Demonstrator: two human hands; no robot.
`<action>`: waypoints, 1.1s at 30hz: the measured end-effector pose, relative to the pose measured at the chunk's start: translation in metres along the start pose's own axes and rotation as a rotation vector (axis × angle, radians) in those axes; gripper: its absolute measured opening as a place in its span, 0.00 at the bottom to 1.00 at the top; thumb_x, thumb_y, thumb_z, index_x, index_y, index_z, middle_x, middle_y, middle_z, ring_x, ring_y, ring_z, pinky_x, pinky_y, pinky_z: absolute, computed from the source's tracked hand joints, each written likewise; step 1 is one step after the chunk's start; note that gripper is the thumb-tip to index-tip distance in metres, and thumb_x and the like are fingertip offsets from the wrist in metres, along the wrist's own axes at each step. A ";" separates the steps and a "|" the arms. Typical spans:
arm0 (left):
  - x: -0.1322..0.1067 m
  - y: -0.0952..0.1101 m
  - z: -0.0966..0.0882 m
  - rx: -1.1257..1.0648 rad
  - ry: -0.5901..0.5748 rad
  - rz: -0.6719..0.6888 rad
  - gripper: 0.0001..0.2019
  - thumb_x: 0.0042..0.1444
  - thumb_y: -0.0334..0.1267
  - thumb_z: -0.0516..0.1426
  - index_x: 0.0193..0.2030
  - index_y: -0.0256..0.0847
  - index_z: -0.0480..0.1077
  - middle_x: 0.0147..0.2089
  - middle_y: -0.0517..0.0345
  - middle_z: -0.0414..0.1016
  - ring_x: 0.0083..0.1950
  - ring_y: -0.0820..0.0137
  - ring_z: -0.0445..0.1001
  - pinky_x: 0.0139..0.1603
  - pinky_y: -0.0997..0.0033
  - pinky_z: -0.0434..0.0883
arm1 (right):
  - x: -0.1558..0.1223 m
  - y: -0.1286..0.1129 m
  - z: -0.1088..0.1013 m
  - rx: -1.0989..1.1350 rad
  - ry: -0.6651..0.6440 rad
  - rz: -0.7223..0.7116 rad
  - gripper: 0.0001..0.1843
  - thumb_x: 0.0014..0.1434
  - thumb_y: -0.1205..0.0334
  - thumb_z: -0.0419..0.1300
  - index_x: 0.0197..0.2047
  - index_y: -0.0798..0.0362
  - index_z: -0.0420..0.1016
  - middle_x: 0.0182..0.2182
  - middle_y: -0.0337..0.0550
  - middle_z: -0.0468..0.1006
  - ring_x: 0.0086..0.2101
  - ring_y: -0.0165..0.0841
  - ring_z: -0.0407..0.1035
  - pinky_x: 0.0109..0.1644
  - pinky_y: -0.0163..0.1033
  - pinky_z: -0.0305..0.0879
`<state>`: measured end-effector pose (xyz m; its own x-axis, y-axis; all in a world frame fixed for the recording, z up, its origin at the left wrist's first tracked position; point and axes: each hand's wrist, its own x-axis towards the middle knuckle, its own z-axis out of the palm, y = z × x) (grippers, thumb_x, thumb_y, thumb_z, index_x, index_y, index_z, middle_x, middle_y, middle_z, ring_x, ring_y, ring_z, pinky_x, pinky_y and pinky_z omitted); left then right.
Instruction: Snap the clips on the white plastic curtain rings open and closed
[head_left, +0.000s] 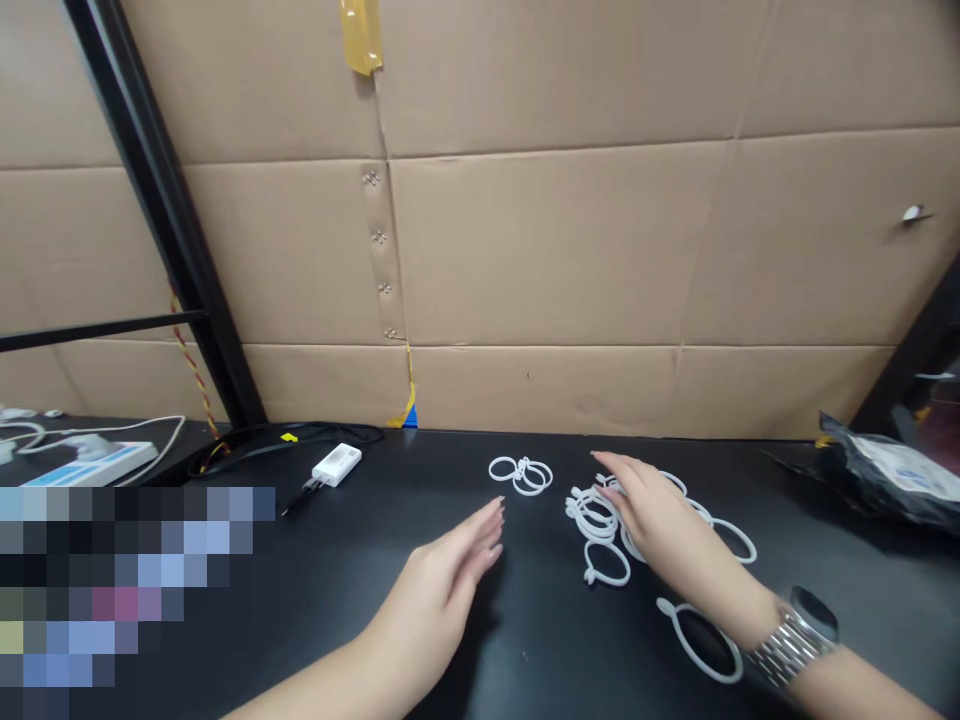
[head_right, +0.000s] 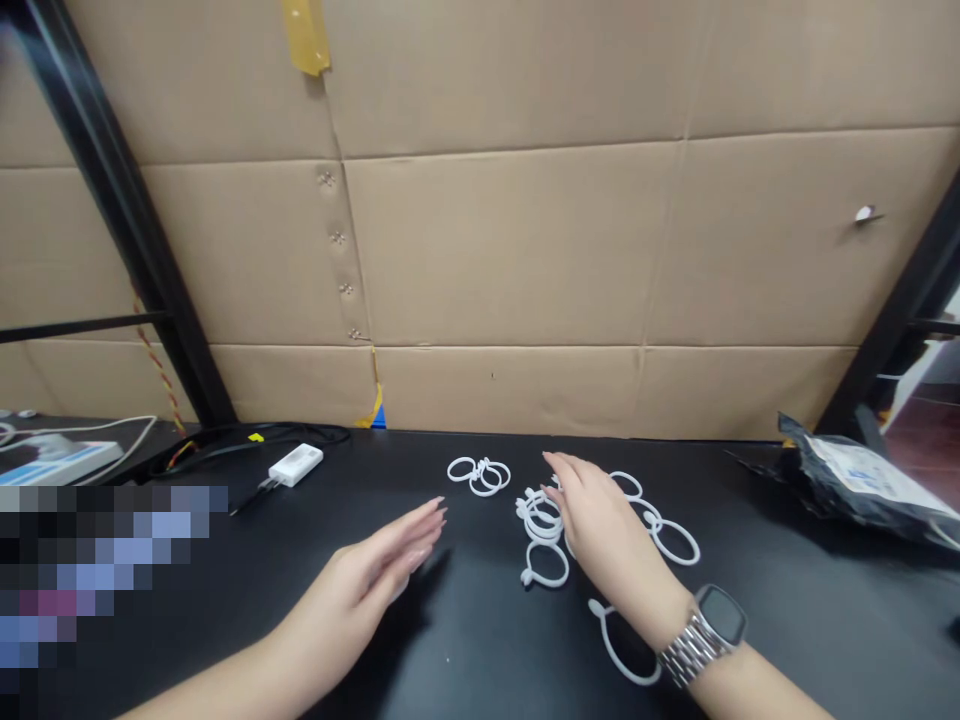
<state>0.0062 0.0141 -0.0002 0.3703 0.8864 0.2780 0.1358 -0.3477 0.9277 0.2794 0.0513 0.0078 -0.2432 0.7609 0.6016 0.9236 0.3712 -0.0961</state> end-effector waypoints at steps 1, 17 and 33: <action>0.001 0.002 0.000 -0.121 0.013 -0.060 0.20 0.60 0.42 0.54 0.57 0.40 0.65 0.59 0.49 0.69 0.59 0.62 0.68 0.62 0.57 0.63 | 0.000 -0.003 -0.001 -0.007 0.020 -0.004 0.21 0.64 0.59 0.48 0.57 0.58 0.63 0.52 0.58 0.70 0.51 0.47 0.65 0.54 0.57 0.62; -0.015 0.038 0.010 -0.584 0.020 -0.142 0.13 0.56 0.43 0.59 0.47 0.43 0.74 0.58 0.50 0.70 0.60 0.58 0.67 0.56 0.60 0.68 | -0.034 -0.121 -0.006 1.361 -0.672 0.319 0.17 0.52 0.51 0.63 0.40 0.54 0.72 0.25 0.34 0.64 0.24 0.25 0.59 0.24 0.29 0.60; -0.023 0.024 0.005 0.226 -0.028 0.166 0.17 0.60 0.39 0.54 0.55 0.52 0.69 0.57 0.59 0.72 0.57 0.61 0.71 0.57 0.63 0.68 | -0.035 -0.119 -0.019 1.227 -0.462 0.224 0.10 0.55 0.56 0.61 0.28 0.53 0.73 0.25 0.36 0.65 0.24 0.26 0.60 0.28 0.31 0.60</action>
<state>0.0057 -0.0168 0.0145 0.4297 0.8039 0.4111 0.2711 -0.5492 0.7905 0.1837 -0.0300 0.0132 -0.4247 0.8873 0.1796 0.1519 0.2655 -0.9521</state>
